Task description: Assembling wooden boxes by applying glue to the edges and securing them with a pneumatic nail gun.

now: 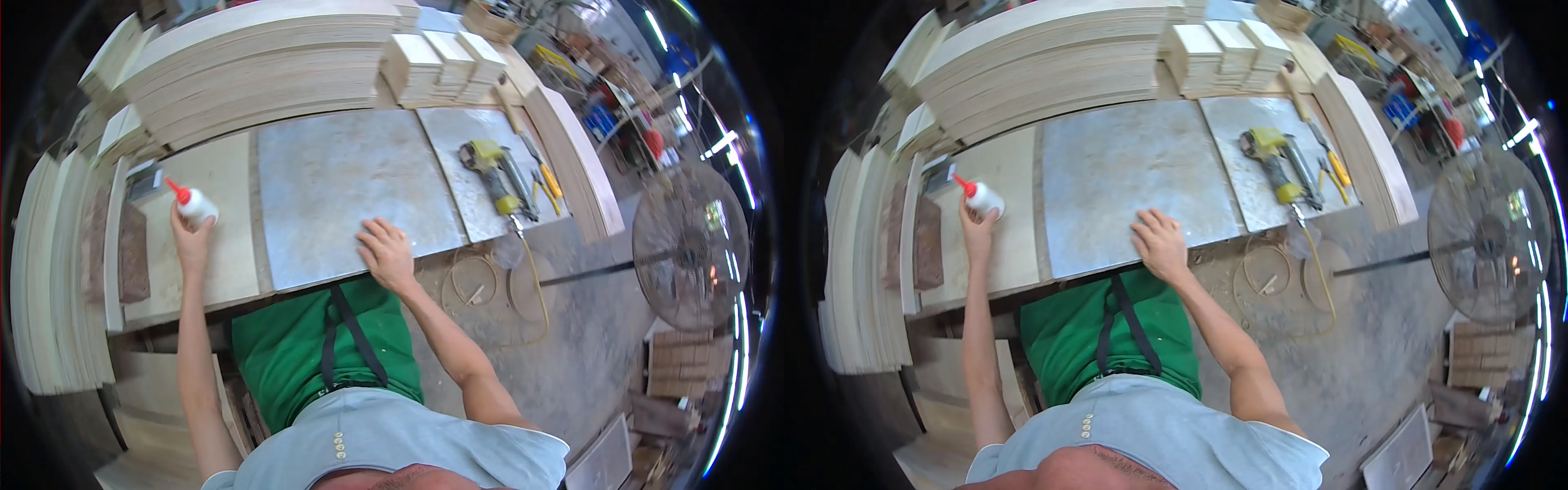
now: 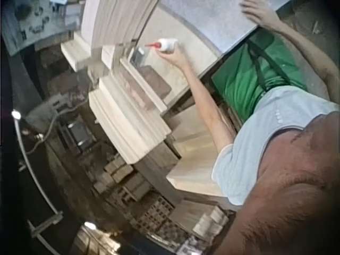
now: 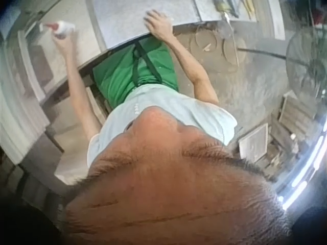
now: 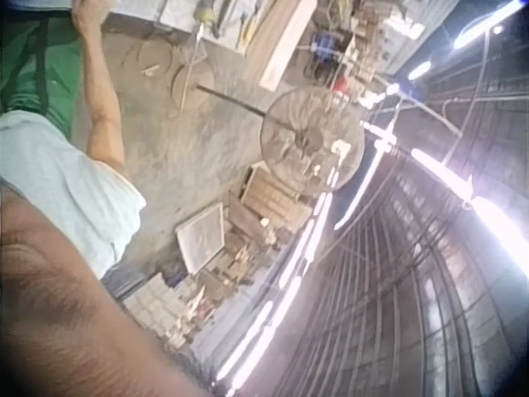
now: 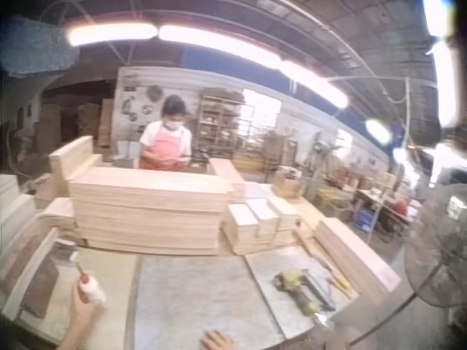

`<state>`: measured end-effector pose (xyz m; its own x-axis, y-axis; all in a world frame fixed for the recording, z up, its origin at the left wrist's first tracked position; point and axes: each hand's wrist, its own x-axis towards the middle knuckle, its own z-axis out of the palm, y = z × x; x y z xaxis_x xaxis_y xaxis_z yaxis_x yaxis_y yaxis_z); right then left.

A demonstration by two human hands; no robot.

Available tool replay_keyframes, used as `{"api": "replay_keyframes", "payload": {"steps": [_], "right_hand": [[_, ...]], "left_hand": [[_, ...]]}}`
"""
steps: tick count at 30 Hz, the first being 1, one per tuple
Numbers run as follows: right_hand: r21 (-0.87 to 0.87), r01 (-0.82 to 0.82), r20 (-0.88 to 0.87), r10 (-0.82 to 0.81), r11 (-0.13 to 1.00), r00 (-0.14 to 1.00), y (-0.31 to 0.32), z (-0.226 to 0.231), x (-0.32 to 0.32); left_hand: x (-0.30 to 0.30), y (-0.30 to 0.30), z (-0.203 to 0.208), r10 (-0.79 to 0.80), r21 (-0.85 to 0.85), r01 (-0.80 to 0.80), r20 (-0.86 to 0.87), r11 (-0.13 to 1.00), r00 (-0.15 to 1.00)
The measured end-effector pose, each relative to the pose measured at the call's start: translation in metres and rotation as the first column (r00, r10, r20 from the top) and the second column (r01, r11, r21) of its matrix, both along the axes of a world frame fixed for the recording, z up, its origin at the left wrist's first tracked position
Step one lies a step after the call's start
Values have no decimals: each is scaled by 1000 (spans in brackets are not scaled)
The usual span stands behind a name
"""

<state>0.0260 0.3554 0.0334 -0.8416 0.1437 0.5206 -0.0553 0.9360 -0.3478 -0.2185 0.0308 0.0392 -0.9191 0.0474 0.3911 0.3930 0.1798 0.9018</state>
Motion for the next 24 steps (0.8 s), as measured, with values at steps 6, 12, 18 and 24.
{"api": "replay_keyframes", "payload": {"steps": [6, 12, 18, 24], "right_hand": [[-27, -11, 38, 12, 1000, 999, 0, 9, 0], [-72, -21, 43, 25, 997, 999, -3, 10, -5], [-130, 14, 98, -1, 991, 995, 2, 16, -4], [-161, -6, 115, 25, 987, 993, 6, 16, -3]], "left_hand": [[-23, -8, -7, 59, -127, -34, 192, 991, 980], [-11, 0, 5, 163, -214, -117, 210, 970, 964], [-9, 69, 24, -13, -7, 15, 261, 1000, 965], [-13, 181, 24, -241, -26, 252, 213, 967, 947]]}}
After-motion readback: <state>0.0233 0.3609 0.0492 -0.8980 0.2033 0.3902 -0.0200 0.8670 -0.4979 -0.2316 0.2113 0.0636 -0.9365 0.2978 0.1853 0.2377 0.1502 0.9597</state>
